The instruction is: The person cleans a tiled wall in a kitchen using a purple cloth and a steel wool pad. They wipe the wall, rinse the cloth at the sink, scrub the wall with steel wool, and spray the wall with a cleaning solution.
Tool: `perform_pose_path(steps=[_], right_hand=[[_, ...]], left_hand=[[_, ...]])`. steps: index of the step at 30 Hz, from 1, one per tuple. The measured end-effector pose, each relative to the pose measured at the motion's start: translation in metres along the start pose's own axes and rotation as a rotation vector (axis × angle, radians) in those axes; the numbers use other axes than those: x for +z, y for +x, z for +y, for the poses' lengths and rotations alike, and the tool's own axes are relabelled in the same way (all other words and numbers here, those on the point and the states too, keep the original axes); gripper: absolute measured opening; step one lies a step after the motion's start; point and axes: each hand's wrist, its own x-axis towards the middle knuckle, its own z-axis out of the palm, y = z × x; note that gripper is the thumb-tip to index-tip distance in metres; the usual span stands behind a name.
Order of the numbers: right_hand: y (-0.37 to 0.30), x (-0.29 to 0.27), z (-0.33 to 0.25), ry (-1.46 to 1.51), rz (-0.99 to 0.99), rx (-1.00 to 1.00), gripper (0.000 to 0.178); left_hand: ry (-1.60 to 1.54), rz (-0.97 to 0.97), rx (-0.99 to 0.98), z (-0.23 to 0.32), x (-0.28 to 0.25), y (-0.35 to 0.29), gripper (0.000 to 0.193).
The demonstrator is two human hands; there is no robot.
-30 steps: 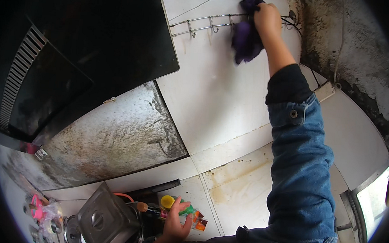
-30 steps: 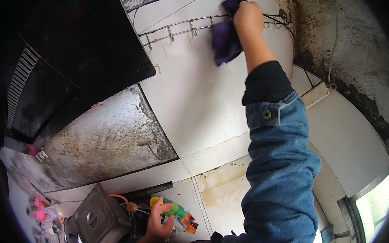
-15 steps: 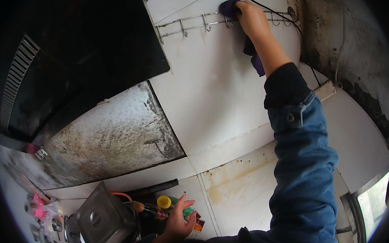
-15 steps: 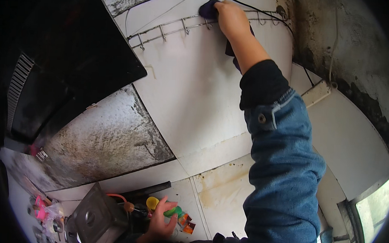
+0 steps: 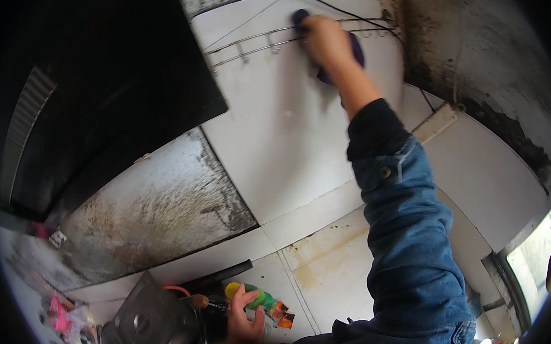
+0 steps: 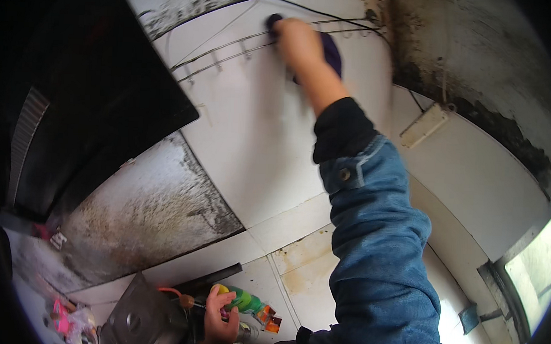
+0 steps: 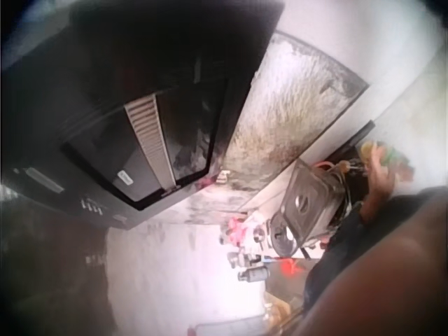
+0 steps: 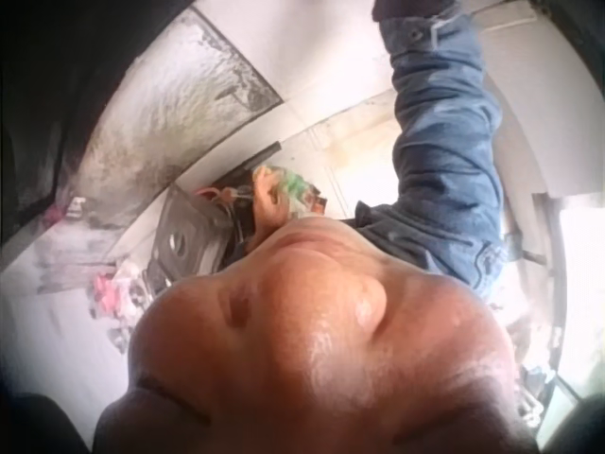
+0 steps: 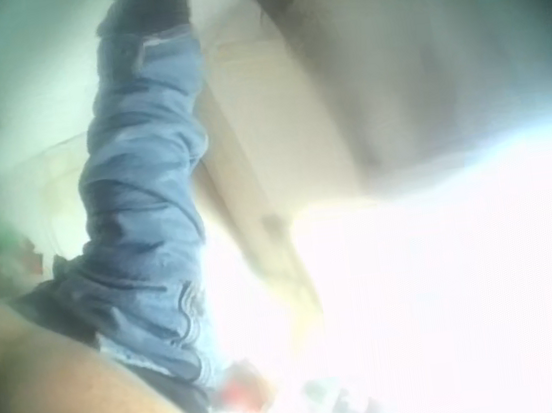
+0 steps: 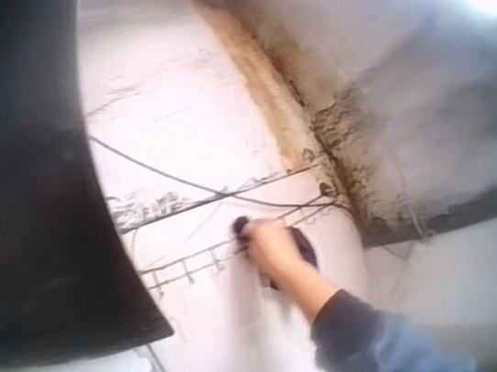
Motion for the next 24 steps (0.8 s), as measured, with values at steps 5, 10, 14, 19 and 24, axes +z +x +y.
perform_pose_path(steps=[5, 10, 14, 19, 24], right_hand=[[0.010, -0.004, 0.011, -0.099, 0.003, -0.022, 0.013], [0.024, 0.030, 0.085, -0.140, 0.082, 0.258, 0.032], [-0.042, -0.074, 0.034, 0.531, 0.374, 0.251, 0.025], [-0.191, -0.131, 0.074, 0.575, 0.151, 0.650, 0.032], [-0.385, -0.177, 0.143, 0.234, 0.093, 1.086, 0.026]], left_hand=[[-0.093, -0.040, 0.027, 0.022, 0.022, 0.015, 0.062], [0.054, -0.080, 0.137, 0.033, 0.026, 0.019, 0.060], [-0.066, -0.035, 0.021, 0.034, 0.022, 0.007, 0.064], [-0.125, -0.033, 0.067, 0.031, 0.037, 0.005, 0.065], [-0.156, -0.120, 0.099, 0.024, 0.051, 0.012, 0.064]])
